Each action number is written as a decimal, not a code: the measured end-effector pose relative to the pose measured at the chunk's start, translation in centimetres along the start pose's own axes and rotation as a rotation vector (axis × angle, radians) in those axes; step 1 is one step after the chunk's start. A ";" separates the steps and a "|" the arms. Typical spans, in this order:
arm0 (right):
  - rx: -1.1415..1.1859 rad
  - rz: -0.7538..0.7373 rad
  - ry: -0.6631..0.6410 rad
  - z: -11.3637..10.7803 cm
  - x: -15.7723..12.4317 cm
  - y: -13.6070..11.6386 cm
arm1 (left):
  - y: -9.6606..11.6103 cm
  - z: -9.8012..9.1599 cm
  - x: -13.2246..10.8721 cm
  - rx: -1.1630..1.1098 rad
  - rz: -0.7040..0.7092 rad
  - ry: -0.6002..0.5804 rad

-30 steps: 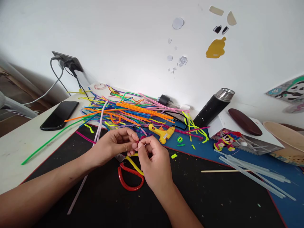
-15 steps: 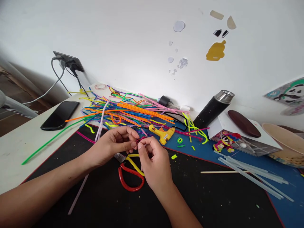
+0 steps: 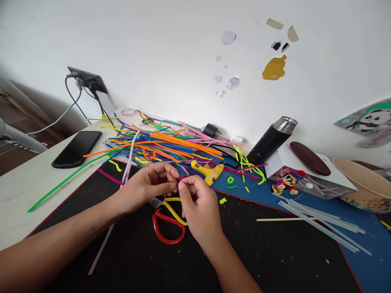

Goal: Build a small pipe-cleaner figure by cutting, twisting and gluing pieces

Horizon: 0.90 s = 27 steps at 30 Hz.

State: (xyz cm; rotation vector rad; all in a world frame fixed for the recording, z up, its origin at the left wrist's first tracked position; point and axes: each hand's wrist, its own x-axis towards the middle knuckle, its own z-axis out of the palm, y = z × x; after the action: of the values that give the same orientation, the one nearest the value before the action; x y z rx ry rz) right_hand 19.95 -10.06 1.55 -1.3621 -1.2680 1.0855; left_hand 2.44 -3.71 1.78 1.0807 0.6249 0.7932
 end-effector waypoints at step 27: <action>-0.051 0.012 -0.079 0.3 0.1 0.1 | 0.1 -0.4 0.1 0.108 0.087 0.050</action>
State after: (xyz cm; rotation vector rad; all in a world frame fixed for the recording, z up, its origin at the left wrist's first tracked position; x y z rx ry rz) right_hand 19.68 -9.98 1.39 -1.3787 -1.3547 1.1315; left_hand 2.20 -3.36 1.76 1.1965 0.6723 0.8718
